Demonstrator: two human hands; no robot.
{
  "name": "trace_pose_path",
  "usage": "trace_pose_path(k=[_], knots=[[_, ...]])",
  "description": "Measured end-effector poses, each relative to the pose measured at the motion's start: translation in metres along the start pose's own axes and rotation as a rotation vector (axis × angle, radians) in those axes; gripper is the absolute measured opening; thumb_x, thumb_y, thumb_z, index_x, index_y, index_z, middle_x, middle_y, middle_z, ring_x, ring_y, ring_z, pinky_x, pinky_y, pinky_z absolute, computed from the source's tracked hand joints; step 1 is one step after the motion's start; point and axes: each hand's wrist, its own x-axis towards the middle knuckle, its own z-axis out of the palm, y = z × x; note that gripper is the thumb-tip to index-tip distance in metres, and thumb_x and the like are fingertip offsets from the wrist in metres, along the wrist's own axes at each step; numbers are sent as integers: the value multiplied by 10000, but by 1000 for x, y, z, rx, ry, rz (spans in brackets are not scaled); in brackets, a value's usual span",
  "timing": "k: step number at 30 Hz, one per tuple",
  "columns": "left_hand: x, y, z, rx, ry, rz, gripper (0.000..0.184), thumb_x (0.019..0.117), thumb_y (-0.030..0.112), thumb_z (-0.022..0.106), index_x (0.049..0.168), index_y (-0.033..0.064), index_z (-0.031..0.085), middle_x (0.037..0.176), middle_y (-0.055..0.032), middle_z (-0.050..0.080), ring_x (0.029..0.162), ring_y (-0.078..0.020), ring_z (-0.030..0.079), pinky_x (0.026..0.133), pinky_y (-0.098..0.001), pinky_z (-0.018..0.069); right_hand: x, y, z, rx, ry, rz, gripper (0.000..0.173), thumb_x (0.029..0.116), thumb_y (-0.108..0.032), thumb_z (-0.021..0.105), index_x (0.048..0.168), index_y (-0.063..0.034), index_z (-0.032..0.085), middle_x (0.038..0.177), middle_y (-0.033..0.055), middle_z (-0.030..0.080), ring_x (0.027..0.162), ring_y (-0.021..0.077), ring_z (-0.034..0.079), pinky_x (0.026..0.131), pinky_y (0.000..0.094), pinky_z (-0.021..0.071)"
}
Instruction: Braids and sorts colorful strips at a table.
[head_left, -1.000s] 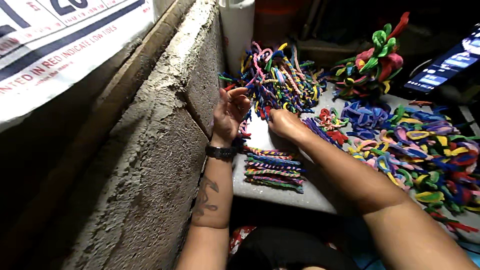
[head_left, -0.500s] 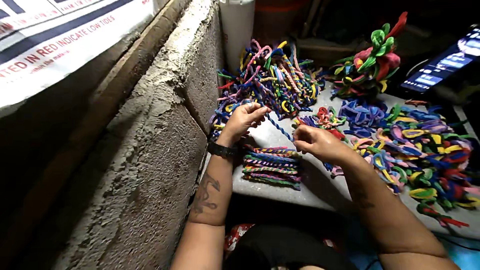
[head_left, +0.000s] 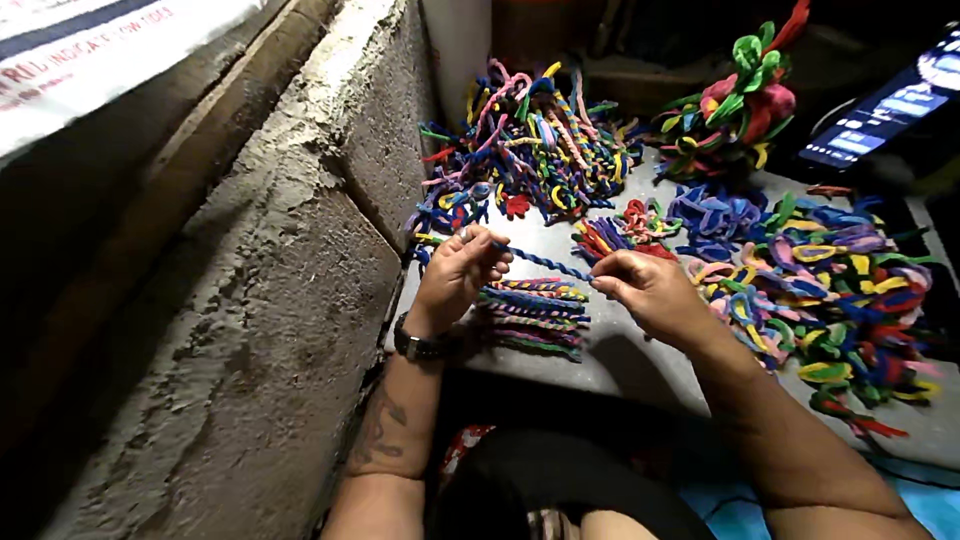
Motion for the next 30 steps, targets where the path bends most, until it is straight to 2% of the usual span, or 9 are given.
trace_pose_path(k=[2,5,9,12,16,19,23,26,30], knots=[[-16,-10,0,32,116,-1,254,1103,291,431,1090,220,675,902,71,699,719,7,643,674,-155,547,-3,3,2,2,-78,-90,84,962,-90,662,1000,-33,712,921,50,689,779,84,657,739,269,582],[-32,-19,-8,513,276,93,175,1064,195,534,1102,126,690,929,45,712,759,-11,653,715,-195,558,-6,9,10,-73,-118,-177,101,952,-99,677,983,-13,722,937,87,689,824,138,672,782,312,587],[-37,-33,-19,756,316,148,149,998,152,635,1042,41,723,1084,-28,679,960,-58,662,824,-233,575,-15,17,26,-190,-87,-202,132,947,-113,681,980,3,736,927,141,691,799,233,682,749,404,592],[-36,-40,-20,721,316,174,197,1012,127,599,1137,5,692,1249,-92,642,1106,-112,649,924,-284,570,-15,21,31,-260,-60,-188,150,953,-135,681,997,-3,736,936,150,691,795,274,682,749,471,577],[-32,-40,-20,716,301,78,396,1084,274,468,1384,38,574,1365,-104,595,1135,-132,646,985,-346,546,-18,20,28,-233,8,-158,182,956,-175,682,1007,-8,736,957,148,678,812,262,670,749,449,580],[-31,-43,-22,704,259,4,526,1105,378,333,1493,41,447,1444,-113,561,1231,-132,605,1045,-351,503,-21,19,28,-196,55,-131,245,986,-239,639,1057,-21,726,1040,158,684,927,266,678,821,435,582],[-32,-53,-17,652,203,1,693,1074,528,309,1531,12,381,1462,-122,546,1286,-130,568,1091,-346,468,-30,18,35,-163,91,-111,352,995,-314,626,1169,-16,696,1169,188,660,1078,313,646,925,499,541],[-33,-55,-16,674,149,8,808,1035,639,298,1550,19,359,1475,-109,551,1296,-124,567,1094,-353,468,-33,19,46,-229,79,-225,522,912,-402,724,1277,-33,662,1343,227,611,1229,433,581,988,639,465],[-31,-46,-21,805,146,-17,710,1059,567,255,1570,87,365,1526,-66,507,1319,-121,546,1099,-380,461,-24,9,63,-386,-9,-324,791,806,-615,750,1417,-133,604,1501,243,510,1425,493,418,1122,738,306]])
